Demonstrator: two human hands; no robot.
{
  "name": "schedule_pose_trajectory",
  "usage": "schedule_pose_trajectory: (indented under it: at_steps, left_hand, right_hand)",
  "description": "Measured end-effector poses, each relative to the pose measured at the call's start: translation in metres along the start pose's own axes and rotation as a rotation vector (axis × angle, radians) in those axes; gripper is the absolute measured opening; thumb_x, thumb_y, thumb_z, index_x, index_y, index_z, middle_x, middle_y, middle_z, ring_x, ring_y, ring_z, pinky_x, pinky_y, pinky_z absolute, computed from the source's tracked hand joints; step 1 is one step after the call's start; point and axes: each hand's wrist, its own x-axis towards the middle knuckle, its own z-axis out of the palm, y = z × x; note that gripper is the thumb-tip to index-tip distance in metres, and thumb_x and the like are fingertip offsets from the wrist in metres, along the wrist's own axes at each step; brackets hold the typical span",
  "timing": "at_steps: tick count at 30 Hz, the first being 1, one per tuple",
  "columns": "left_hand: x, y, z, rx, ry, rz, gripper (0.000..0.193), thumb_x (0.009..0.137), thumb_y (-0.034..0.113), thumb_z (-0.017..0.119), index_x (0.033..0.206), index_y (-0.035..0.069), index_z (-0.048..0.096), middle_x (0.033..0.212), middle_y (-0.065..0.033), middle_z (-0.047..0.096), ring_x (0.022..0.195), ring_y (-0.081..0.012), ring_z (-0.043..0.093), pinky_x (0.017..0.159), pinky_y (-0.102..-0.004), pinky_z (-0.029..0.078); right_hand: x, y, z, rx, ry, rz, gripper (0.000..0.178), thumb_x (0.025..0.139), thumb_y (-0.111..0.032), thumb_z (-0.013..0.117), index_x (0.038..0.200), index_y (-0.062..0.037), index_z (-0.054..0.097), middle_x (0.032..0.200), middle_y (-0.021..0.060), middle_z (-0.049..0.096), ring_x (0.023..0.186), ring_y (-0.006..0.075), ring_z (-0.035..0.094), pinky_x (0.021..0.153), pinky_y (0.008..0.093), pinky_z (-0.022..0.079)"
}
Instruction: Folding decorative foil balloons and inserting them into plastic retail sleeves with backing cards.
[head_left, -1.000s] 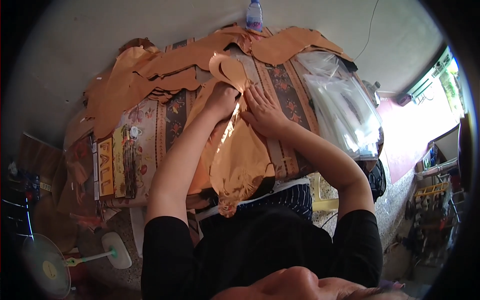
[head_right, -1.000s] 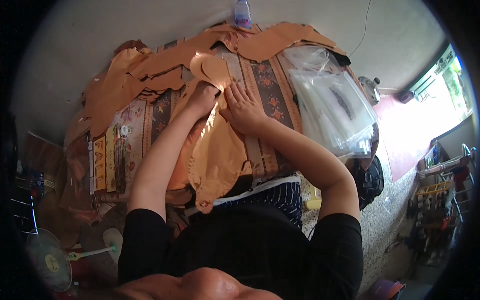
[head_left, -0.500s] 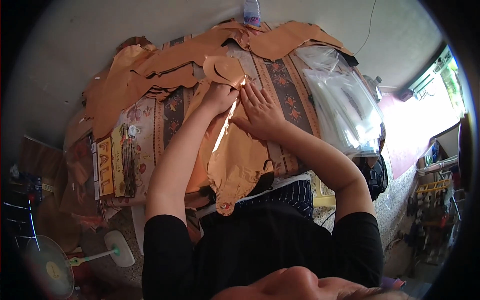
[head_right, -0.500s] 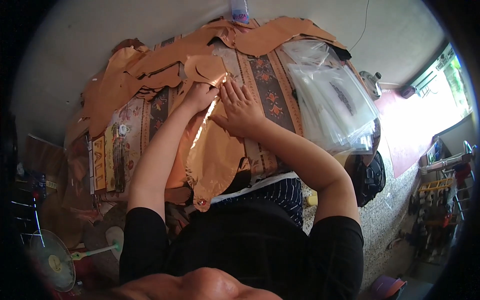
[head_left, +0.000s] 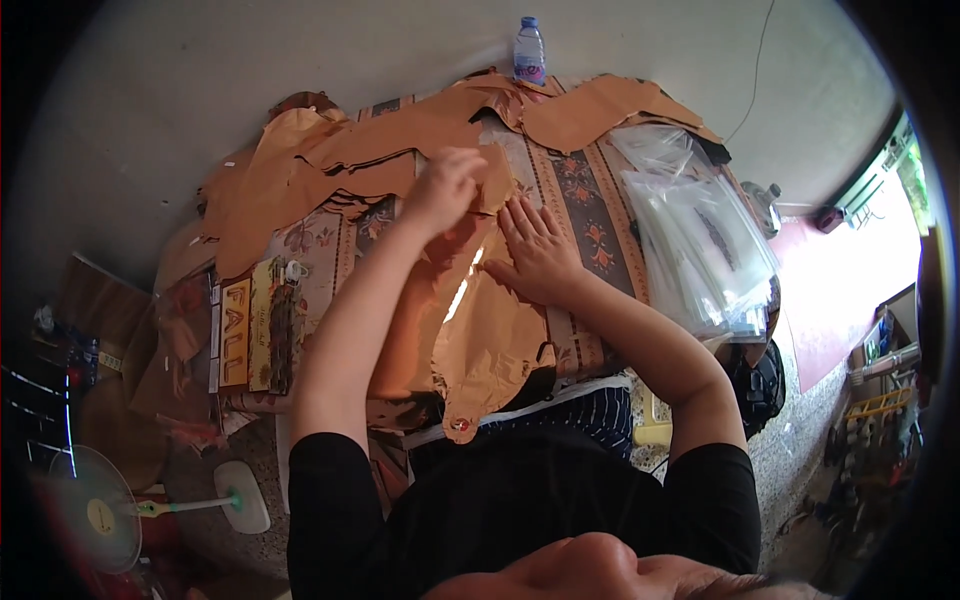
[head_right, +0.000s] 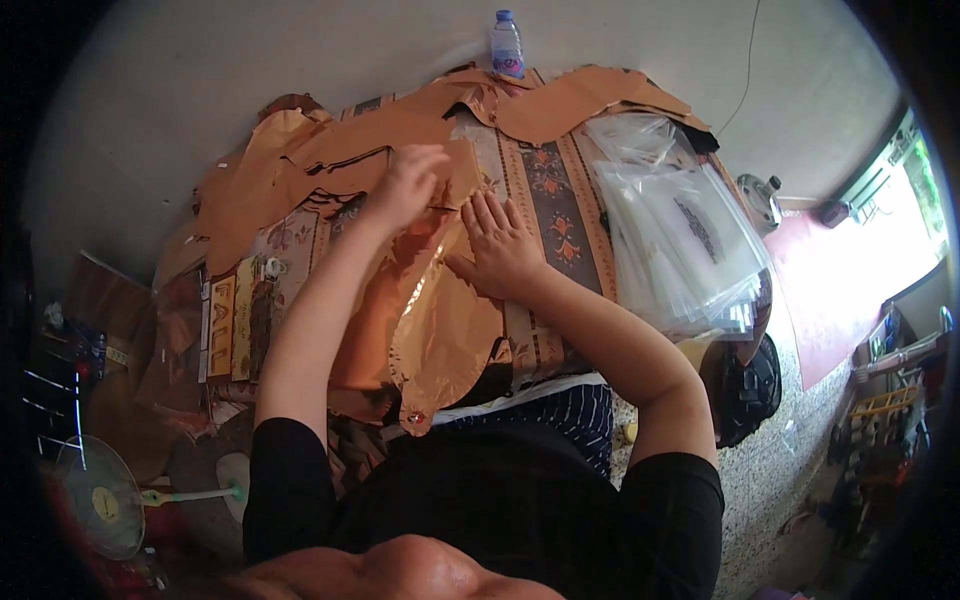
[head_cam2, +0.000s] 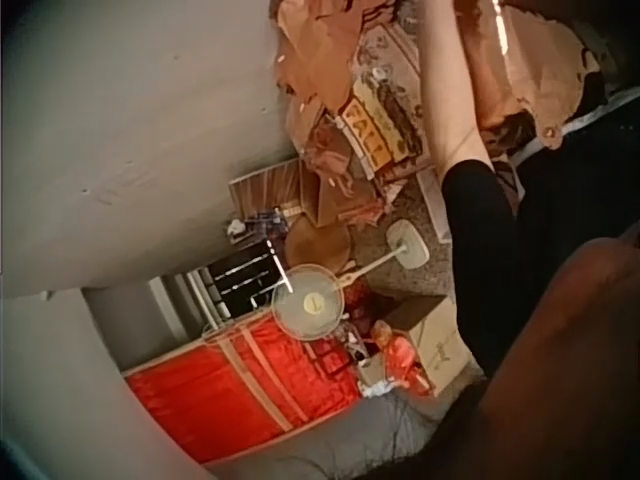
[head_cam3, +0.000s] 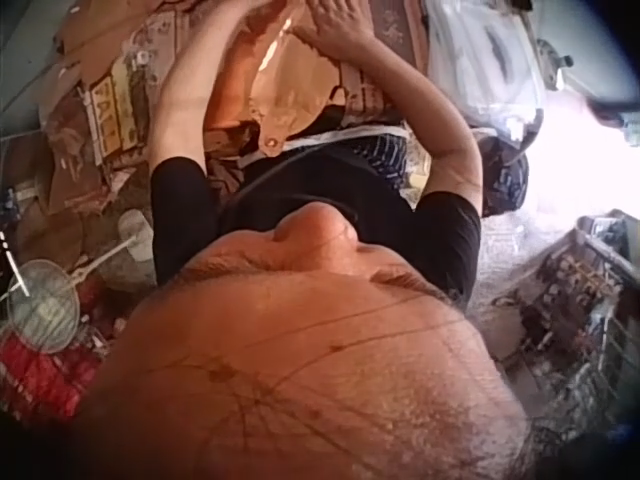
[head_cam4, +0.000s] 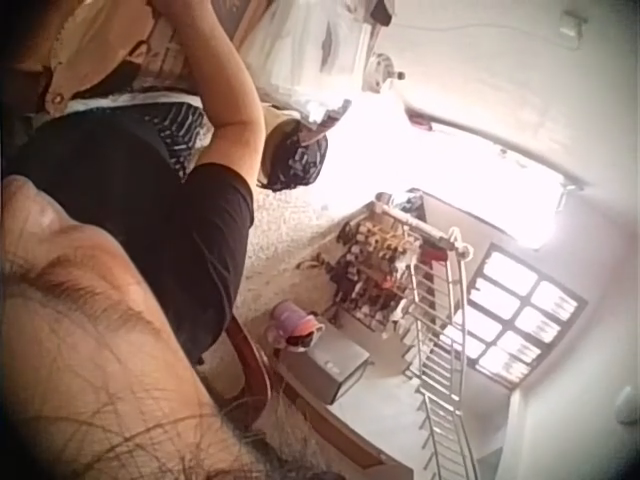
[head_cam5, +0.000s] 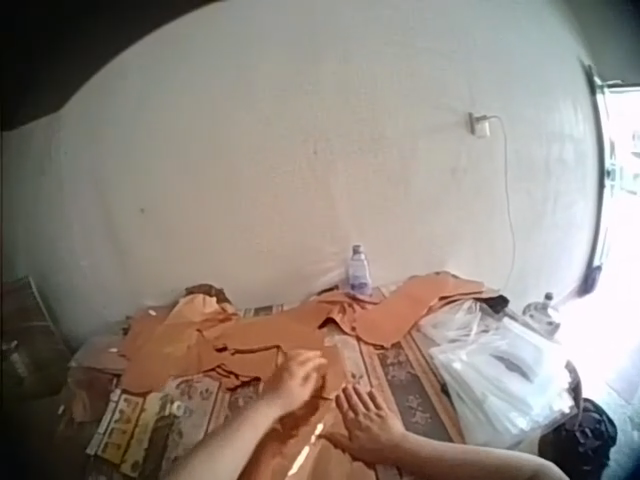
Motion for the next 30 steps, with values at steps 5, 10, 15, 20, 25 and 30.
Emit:
schedule_pose_trajectory:
  at_steps: [5, 10, 15, 20, 25, 30]
  left_hand:
    - [-0.011, -0.007, 0.039, -0.063, -0.19, -0.107, 0.026, 0.086, 0.012, 0.053, 0.109, 0.007, 0.064, 0.119, -0.0102, 0.06, 0.115, -0.0293, 0.053, 0.101, -0.0408, 0.04]
    - [-0.014, -0.007, 0.05, 0.109, -0.193, -0.1, 0.029, 0.088, 0.02, 0.051, 0.114, 0.013, 0.063, 0.122, -0.0035, 0.057, 0.117, -0.0261, 0.048, 0.099, -0.0409, 0.038]
    - [-0.01, -0.007, 0.05, 0.133, -0.238, -0.131, 0.031, 0.089, 0.019, 0.051, 0.119, 0.015, 0.059, 0.125, -0.0034, 0.055, 0.12, -0.0268, 0.045, 0.101, -0.0414, 0.036]
    - [-0.011, -0.007, 0.049, 0.143, -0.217, -0.118, 0.031, 0.089, 0.02, 0.051, 0.119, 0.015, 0.059, 0.125, -0.0023, 0.054, 0.12, -0.0262, 0.045, 0.102, -0.0413, 0.036]
    - [-0.012, -0.005, 0.045, 0.097, -0.11, -0.11, 0.034, 0.085, 0.022, 0.056, 0.117, 0.009, 0.058, 0.12, -0.0076, 0.06, 0.115, -0.0277, 0.052, 0.097, -0.0421, 0.04]
    - [0.0, 0.01, 0.025, -0.004, 0.035, -0.08, 0.029, 0.082, 0.02, 0.061, 0.107, 0.006, 0.062, 0.111, -0.0107, 0.063, 0.102, -0.0313, 0.06, 0.09, -0.0405, 0.047]
  right_hand:
    - [0.0, -0.004, -0.004, 0.01, -0.036, 0.013, 0.086, 0.09, -0.061, 0.041, 0.144, 0.0047, 0.027, 0.15, 0.0228, 0.027, 0.143, 0.0312, 0.019, 0.117, 0.0436, 0.012]
    - [-0.001, -0.003, 0.001, 0.064, -0.01, 0.016, 0.087, 0.088, -0.06, 0.045, 0.144, 0.0051, 0.027, 0.15, 0.0225, 0.028, 0.144, 0.0319, 0.017, 0.117, 0.0439, 0.011]
    - [-0.002, -0.005, -0.013, 0.091, -0.074, -0.035, 0.086, 0.088, -0.056, 0.046, 0.143, 0.0072, 0.027, 0.15, 0.0239, 0.027, 0.144, 0.0339, 0.015, 0.117, 0.0447, 0.009]
    - [-0.01, -0.01, -0.003, 0.131, 0.01, -0.157, 0.084, 0.088, -0.054, 0.047, 0.141, 0.0097, 0.03, 0.148, 0.0263, 0.028, 0.143, 0.0365, 0.017, 0.117, 0.0441, 0.009]
    - [-0.011, -0.016, -0.01, 0.09, 0.018, -0.179, 0.082, 0.089, -0.052, 0.049, 0.141, 0.0083, 0.03, 0.148, 0.0269, 0.027, 0.141, 0.0374, 0.021, 0.116, 0.0429, 0.014]
    - [-0.015, -0.012, -0.005, 0.079, 0.038, -0.17, 0.082, 0.089, -0.054, 0.048, 0.14, 0.0088, 0.032, 0.147, 0.027, 0.029, 0.141, 0.0371, 0.021, 0.116, 0.0431, 0.014]
